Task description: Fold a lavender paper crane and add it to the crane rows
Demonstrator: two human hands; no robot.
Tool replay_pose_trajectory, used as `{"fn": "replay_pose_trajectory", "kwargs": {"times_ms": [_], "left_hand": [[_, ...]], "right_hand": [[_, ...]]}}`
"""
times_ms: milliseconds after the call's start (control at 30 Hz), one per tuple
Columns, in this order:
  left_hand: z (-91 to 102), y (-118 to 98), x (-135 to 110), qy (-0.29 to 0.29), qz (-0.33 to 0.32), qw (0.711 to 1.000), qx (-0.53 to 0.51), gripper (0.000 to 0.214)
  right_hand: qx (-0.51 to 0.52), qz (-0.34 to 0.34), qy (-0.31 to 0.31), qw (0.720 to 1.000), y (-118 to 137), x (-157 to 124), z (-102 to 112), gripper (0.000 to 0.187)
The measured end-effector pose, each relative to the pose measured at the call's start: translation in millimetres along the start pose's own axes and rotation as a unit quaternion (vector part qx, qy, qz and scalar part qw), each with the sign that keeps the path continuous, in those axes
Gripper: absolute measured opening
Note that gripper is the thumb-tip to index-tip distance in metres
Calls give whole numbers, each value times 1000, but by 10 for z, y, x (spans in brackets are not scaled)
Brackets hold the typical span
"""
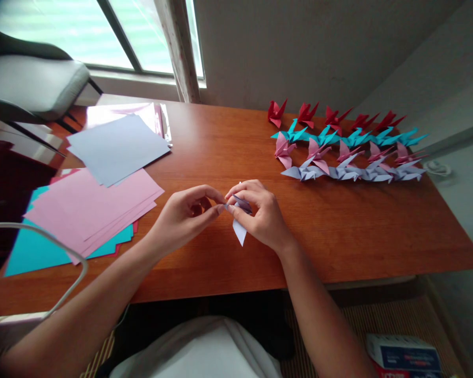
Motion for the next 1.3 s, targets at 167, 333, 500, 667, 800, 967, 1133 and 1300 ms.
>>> {"fn": "replay_pose_trajectory", "kwargs": {"times_ms": [167, 333, 500, 667, 800, 967, 1133, 1300], "left_hand": [[17, 25, 8, -8, -1, 1000, 10, 14], [11, 19, 12, 1, -10, 1000, 16, 16], [26, -3, 2, -13, -23, 998, 55, 13], [42, -42, -10, -29, -36, 996, 74, 12], [6, 0, -2, -1, -17, 999, 47, 13], [35, 70, -1, -7, -2, 999, 32, 27], [-12, -20, -9, 20, -28, 999, 23, 28], [-30, -63, -4, 20, -40, 999, 27, 17]], "right_hand": [[-7, 5, -7, 1000, -3, -7, 6, 5], [-15, 14, -12, 1000, 23, -4, 5, 8], [-41, 28, -14, 999, 47, 4, -3, 8], [-47, 30, -8, 998, 47, 7, -22, 10], [-31, 8, -10, 999, 21, 8, -4, 11], [25, -37, -11, 999, -49, -9, 24, 9], [67, -59, 8, 996, -99, -32, -4, 9], [75, -65, 33, 994, -108, -39, -49, 9]]}}
Point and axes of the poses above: each hand's wrist, its own x-axis towards the middle knuckle, its own z-axis out of the back of the hand, y = z × x, the point moved 8 cm from there along x, towards the middle knuckle, and after that the axes turned 5 degrees about -x, right-handed, at the moved point
